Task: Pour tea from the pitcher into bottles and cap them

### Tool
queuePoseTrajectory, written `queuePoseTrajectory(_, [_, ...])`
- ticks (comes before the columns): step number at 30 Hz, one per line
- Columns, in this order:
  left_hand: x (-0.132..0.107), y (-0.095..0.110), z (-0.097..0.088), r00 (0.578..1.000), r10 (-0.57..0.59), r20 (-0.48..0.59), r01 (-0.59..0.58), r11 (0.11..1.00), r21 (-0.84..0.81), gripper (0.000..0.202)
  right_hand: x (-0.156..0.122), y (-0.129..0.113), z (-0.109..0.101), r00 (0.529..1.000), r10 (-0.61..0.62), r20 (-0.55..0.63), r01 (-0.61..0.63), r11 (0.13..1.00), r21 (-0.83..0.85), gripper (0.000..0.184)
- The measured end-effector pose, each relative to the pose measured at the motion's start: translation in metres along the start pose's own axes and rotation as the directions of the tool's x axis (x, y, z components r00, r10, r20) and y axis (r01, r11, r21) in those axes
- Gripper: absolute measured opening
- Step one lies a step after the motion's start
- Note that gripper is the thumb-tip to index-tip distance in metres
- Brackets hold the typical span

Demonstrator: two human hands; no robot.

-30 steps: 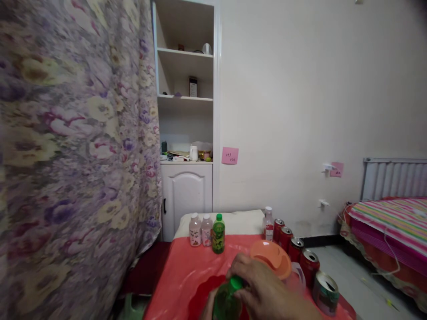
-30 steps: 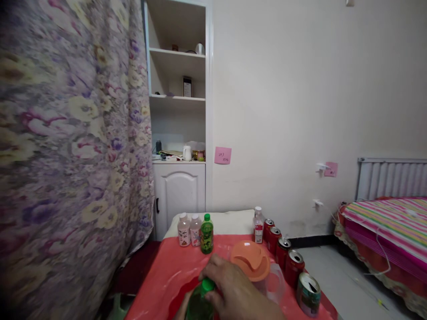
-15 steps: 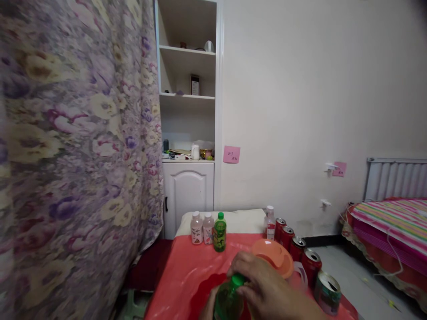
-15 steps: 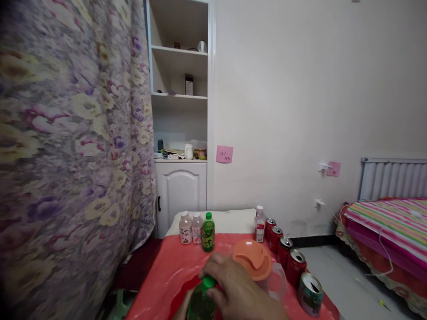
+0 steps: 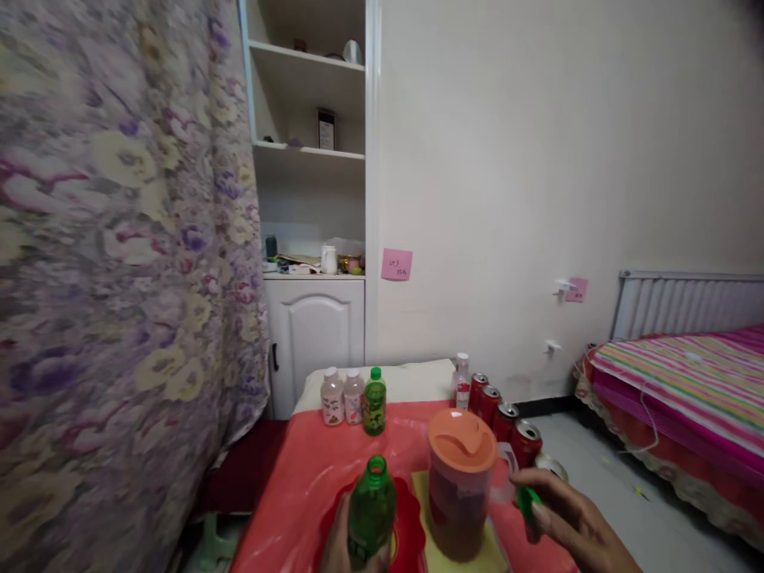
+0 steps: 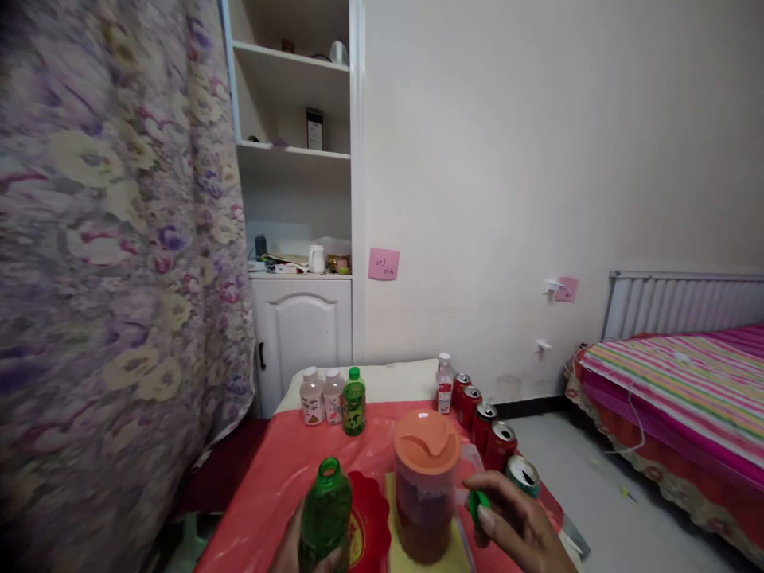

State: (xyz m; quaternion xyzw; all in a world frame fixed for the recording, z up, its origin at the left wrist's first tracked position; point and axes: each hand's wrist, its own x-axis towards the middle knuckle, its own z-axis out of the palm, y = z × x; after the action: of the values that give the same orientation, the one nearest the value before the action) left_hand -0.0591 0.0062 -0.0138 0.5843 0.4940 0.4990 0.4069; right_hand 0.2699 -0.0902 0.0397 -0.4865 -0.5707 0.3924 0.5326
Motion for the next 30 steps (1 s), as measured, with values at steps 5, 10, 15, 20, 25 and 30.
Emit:
queuePoseTrajectory(5, [0.007, -0.004, 0.002, 0.995, -0.039, 0.094, 0.040, 0.999, 0.000, 0.088, 0.000, 0.105, -0.036, 0.971, 0.116, -0.207, -0.139, 0.985, -0.101, 0.032])
queuePoseTrajectory(10, [0.010, -0.016, 0.002, 0.995, -0.017, 0.099, 0.019, 1.000, -0.015, 0.089, 0.017, 0.158, -0.021, 0.940, 0.080, -0.332, -0.182, 0.940, -0.290, 0.017])
queuePoseTrajectory(15, [0.011, -0.010, 0.007, 0.998, -0.020, 0.051, 0.023, 0.998, -0.064, 0.077, 0.025, 0.174, -0.005, 0.933, 0.066, -0.353, -0.214, 0.892, -0.398, 0.012])
queuePoseTrajectory(20, [0.011, -0.002, 0.011, 0.992, -0.041, 0.119, 0.046, 0.998, -0.042, 0.076, 0.026, 0.185, -0.001, 0.938, 0.042, -0.345, -0.213, 0.853, -0.477, 0.009])
queuePoseTrajectory(25, [0.016, -0.011, 0.010, 0.991, -0.075, 0.115, 0.075, 0.997, 0.007, 0.079, 0.026, 0.189, 0.003, 0.939, 0.010, -0.345, -0.192, 0.845, -0.499, 0.011])
queuePoseTrajectory(30, [0.021, -0.031, 0.005, 0.994, -0.085, 0.064, 0.083, 0.996, 0.030, 0.088, 0.021, 0.193, -0.003, 0.934, -0.003, -0.356, -0.171, 0.874, -0.455, 0.032])
